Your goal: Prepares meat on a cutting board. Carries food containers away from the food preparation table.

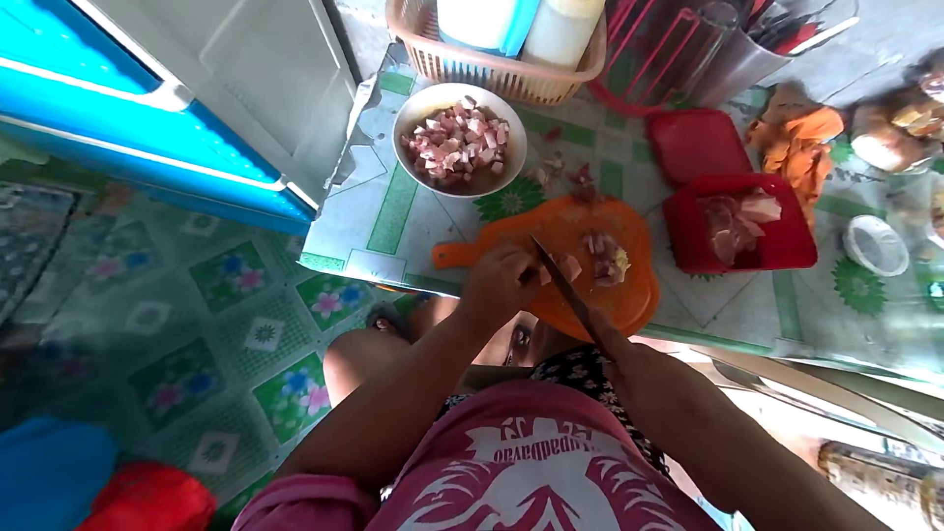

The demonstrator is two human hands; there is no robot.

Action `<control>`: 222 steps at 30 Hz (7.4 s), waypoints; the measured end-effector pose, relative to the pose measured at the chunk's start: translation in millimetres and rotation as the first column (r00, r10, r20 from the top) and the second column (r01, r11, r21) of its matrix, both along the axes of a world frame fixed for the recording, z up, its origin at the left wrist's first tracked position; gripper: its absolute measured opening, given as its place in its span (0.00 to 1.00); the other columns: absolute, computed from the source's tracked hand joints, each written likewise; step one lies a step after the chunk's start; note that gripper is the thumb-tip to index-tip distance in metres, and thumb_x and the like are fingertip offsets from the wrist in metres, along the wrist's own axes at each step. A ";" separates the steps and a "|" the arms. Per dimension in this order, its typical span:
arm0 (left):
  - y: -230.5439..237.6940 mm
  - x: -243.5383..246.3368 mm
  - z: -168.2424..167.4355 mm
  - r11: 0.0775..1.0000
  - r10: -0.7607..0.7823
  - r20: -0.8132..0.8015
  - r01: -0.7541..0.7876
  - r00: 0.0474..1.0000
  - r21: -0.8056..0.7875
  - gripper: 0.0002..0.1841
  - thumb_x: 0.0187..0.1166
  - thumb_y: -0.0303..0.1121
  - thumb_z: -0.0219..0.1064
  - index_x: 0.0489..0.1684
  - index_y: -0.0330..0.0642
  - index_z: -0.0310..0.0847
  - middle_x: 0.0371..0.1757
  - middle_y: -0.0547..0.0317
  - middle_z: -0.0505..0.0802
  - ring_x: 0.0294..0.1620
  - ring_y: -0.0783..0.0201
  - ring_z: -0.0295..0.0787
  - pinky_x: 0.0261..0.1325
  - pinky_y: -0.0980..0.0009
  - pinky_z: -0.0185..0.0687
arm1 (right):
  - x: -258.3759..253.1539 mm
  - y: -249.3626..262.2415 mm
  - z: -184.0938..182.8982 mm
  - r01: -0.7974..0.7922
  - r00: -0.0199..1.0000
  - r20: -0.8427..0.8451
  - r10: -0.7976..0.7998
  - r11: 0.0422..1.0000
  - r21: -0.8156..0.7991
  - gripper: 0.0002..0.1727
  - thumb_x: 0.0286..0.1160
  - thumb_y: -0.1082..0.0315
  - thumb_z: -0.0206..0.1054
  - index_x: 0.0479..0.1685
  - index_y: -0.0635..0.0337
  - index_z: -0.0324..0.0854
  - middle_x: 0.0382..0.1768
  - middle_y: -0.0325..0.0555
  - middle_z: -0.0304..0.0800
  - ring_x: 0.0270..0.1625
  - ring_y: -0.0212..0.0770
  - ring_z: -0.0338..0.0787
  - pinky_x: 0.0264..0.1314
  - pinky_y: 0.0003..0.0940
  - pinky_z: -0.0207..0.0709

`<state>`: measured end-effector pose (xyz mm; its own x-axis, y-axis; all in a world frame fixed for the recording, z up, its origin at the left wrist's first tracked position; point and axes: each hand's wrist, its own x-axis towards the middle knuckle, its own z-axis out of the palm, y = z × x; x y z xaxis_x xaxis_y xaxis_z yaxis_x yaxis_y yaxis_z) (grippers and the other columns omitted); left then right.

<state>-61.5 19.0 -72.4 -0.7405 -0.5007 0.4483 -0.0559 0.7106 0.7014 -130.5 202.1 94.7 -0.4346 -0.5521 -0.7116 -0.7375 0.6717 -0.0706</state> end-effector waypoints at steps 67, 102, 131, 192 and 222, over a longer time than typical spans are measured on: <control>-3.9 0.0 10.7 0.998 0.047 0.069 -0.049 0.997 0.035 0.05 0.71 0.30 0.76 0.38 0.40 0.90 0.46 0.53 0.94 0.50 0.61 0.92 0.57 0.61 0.89 | -26.9 6.0 -50.1 0.069 0.980 0.196 -0.031 0.979 -0.190 0.41 0.90 0.68 0.55 0.98 0.36 0.37 0.68 0.64 0.84 0.66 0.63 0.88 0.66 0.62 0.80; 9.0 -7.3 90.8 -0.028 0.237 -0.073 0.082 0.969 0.996 0.11 0.90 0.29 0.55 0.66 0.39 0.70 0.41 0.53 0.87 0.35 0.63 0.89 0.45 0.69 0.90 | -61.5 17.0 -82.3 0.787 0.079 0.989 0.123 0.601 -0.137 0.42 0.84 0.74 0.50 0.97 0.36 0.41 0.34 0.43 0.85 0.15 0.29 0.77 0.14 0.24 0.76; -26.3 -20.5 70.3 0.984 -0.125 0.652 0.178 0.747 -0.016 0.24 0.77 0.40 0.73 0.72 0.49 0.82 0.72 0.53 0.87 0.77 0.49 0.77 0.81 0.40 0.64 | -47.5 50.3 -64.4 0.356 0.883 0.454 -0.121 0.803 -0.478 0.39 0.91 0.59 0.56 0.98 0.30 0.40 0.56 0.53 0.88 0.30 0.41 0.84 0.34 0.43 0.82; -20.0 -21.7 19.4 0.967 0.044 0.206 0.010 0.978 -0.254 0.08 0.75 0.38 0.72 0.34 0.45 0.94 0.45 0.59 0.97 0.58 0.55 0.92 0.68 0.47 0.79 | -34.6 -0.5 -27.9 0.092 0.990 0.114 -0.076 0.987 -0.134 0.39 0.92 0.67 0.50 0.99 0.35 0.36 0.69 0.62 0.83 0.67 0.62 0.87 0.68 0.63 0.79; -9.4 -5.4 11.3 0.970 0.065 0.142 -0.029 0.988 -0.241 0.05 0.72 0.33 0.74 0.32 0.44 0.95 0.43 0.57 0.97 0.59 0.53 0.92 0.70 0.44 0.76 | -13.9 -3.1 -29.8 0.095 0.980 0.185 -0.071 0.987 -0.129 0.40 0.94 0.64 0.50 0.99 0.40 0.29 0.61 0.64 0.86 0.63 0.62 0.89 0.66 0.61 0.80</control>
